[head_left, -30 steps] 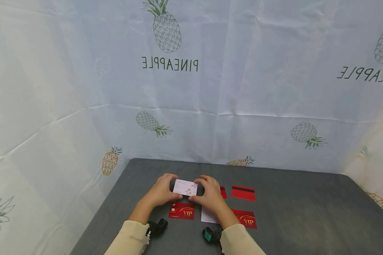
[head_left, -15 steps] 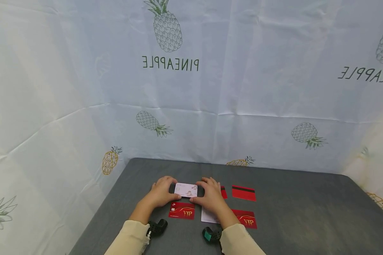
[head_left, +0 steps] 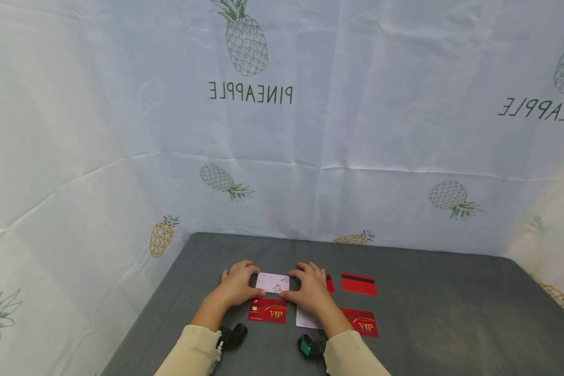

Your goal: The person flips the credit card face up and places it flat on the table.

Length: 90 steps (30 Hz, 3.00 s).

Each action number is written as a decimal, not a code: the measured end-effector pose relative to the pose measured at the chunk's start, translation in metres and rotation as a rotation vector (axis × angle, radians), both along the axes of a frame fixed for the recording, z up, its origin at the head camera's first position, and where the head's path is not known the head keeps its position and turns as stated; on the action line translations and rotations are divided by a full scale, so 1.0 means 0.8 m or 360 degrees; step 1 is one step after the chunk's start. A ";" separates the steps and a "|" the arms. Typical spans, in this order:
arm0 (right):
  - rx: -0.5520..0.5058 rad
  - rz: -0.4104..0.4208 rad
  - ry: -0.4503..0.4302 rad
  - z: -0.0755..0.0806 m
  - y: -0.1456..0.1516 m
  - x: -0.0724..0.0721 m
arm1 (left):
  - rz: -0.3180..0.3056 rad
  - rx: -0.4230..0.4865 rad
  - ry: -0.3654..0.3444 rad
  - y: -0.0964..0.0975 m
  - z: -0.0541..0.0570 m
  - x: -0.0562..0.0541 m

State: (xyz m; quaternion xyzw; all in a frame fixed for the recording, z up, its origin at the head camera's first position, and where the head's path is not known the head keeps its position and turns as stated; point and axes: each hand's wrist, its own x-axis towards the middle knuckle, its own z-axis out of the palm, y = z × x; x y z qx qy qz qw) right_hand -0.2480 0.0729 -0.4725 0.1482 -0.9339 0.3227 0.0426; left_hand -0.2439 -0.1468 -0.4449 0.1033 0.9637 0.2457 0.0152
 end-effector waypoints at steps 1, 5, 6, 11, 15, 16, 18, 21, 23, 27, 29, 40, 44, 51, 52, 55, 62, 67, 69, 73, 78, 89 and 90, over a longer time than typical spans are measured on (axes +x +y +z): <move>0.0007 -0.0002 -0.0001 0.000 0.000 0.000 | -0.0001 -0.0005 0.0001 0.000 -0.001 0.000; 0.0033 -0.0010 -0.0002 0.001 -0.001 0.000 | 0.0004 -0.0013 -0.0002 -0.002 -0.003 -0.002; 0.0034 -0.0012 -0.0003 0.001 -0.001 0.000 | 0.0006 -0.0012 -0.0002 -0.002 -0.003 -0.003; 0.0037 -0.0011 -0.0007 0.003 -0.001 0.002 | 0.0005 0.0003 -0.0001 -0.001 -0.004 -0.002; 0.0080 -0.0028 -0.0018 0.005 -0.001 0.005 | -0.0014 0.0030 -0.0014 -0.001 -0.005 0.000; 0.0099 -0.0033 -0.0023 0.006 -0.001 0.006 | -0.0022 0.0037 -0.0013 -0.001 -0.005 0.001; 0.0137 -0.0032 -0.0032 0.009 -0.001 0.006 | -0.0028 0.0051 -0.0012 -0.001 -0.005 0.002; 0.0196 -0.0027 -0.0061 0.016 -0.001 0.006 | -0.0031 0.0061 -0.0005 -0.002 -0.004 0.003; 0.0232 -0.0026 -0.0069 0.022 0.002 0.006 | -0.0025 0.0064 -0.0007 -0.003 -0.004 0.004; 0.0213 -0.0006 -0.0086 0.033 0.020 0.004 | -0.0021 0.0063 -0.0018 -0.002 -0.003 0.004; 0.0186 0.0005 -0.0092 0.036 0.033 0.003 | -0.0019 0.0055 -0.0017 -0.001 -0.003 0.003; 0.0232 -0.0026 -0.0224 0.027 0.104 0.007 | -0.0015 0.0036 -0.0028 -0.001 -0.003 0.001; 0.0183 -0.0025 -0.0207 0.021 0.114 0.008 | -0.0014 0.0051 -0.0032 0.000 -0.004 0.000; 0.0117 -0.0003 -0.0185 0.011 0.123 0.007 | -0.0006 0.0040 -0.0025 0.002 -0.003 -0.001; 0.0103 0.0004 -0.0177 0.010 0.124 0.006 | 0.0000 0.0039 -0.0018 0.002 -0.001 -0.001; 0.0061 0.0020 -0.0148 0.006 0.125 0.006 | -0.0006 0.0029 0.0013 0.008 0.003 0.002; 0.0039 0.0002 -0.0110 0.004 0.123 0.006 | -0.0217 0.0077 0.0038 0.049 0.012 0.004; 0.0061 -0.0056 -0.0043 0.003 0.120 0.006 | -0.0330 0.0079 0.0026 0.084 0.016 0.006; 0.0065 -0.0078 0.0004 0.003 0.118 0.008 | -0.0346 0.0055 0.0033 0.094 0.017 0.008; 0.0107 -0.0113 0.0045 0.005 0.115 0.009 | -0.0355 0.0004 0.0054 0.104 0.014 0.011; 0.0170 -0.0098 0.0038 0.007 0.110 0.007 | -0.0336 0.0010 0.0026 0.102 0.008 0.011; -0.0058 -0.0035 -0.0074 0.005 0.114 0.007 | -0.0350 -0.0010 0.0017 0.108 0.006 0.008; -0.0066 -0.0028 -0.0075 0.005 0.114 0.007 | -0.0345 -0.0006 0.0015 0.109 0.006 0.008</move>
